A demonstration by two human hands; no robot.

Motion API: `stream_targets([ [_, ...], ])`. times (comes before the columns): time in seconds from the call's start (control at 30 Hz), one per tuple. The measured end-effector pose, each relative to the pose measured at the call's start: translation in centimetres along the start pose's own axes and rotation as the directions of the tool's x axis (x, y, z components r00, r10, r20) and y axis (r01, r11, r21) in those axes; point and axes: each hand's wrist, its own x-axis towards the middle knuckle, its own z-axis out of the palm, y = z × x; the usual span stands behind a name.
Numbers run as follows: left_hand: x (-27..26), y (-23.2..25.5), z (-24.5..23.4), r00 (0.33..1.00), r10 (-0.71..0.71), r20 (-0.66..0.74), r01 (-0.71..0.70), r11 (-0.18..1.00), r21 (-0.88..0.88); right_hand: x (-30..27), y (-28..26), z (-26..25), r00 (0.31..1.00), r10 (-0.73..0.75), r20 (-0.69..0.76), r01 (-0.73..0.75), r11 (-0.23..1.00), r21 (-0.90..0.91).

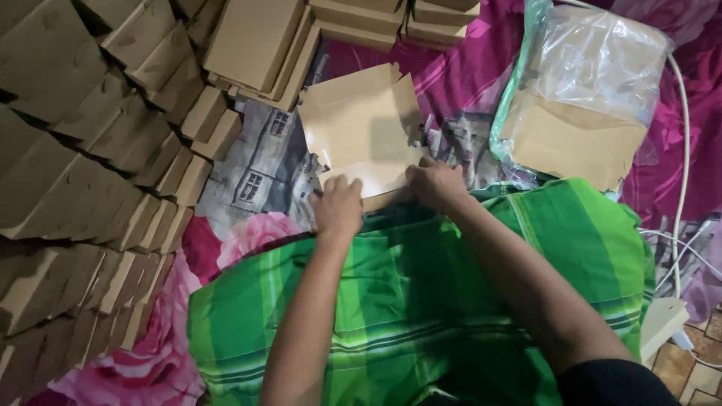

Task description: A person is manually folding flat cardboard templates into small rectangular boxes and stacking them.

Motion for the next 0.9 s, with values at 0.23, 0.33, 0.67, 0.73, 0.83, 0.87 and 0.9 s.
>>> stream_targets([
  [0.23,-0.4,1.3,-0.1,0.995,0.102,-0.014,-0.103,0.968,-0.228,-1.1,0.4,-1.8,0.98,-0.195,0.045,0.2,0.966,-0.165],
  [0.33,0.1,1.9,0.6,0.998,0.043,-0.054,-0.053,0.981,-0.188,-0.3,0.8,-0.4,0.982,-0.182,0.056,0.189,0.967,-0.169],
  [0.67,-0.6,2.8,0.3,0.998,-0.003,-0.067,-0.008,0.987,-0.158,-0.9,0.2,-1.0,0.978,-0.206,0.01,0.205,0.966,-0.158],
  [0.73,-1.4,3.1,-0.8,0.997,-0.038,-0.066,0.023,0.977,-0.211,-2.4,-1.4,-3.7,0.984,-0.175,0.046,0.179,0.973,-0.146],
  [0.83,-1.6,3.5,-1.4,0.997,-0.059,-0.047,0.049,0.978,-0.204,-1.1,-0.1,-1.0,0.983,-0.182,0.015,0.183,0.973,-0.14],
  [0.87,-1.3,3.5,-0.9,0.997,-0.058,-0.046,0.048,0.978,-0.205,-0.9,0.0,-0.5,0.983,-0.181,0.015,0.182,0.973,-0.141],
  [0.9,-1.0,3.5,-0.4,0.997,-0.057,-0.057,0.046,0.981,-0.189,-0.8,0.1,-0.1,0.987,-0.158,0.018,0.159,0.975,-0.156],
])
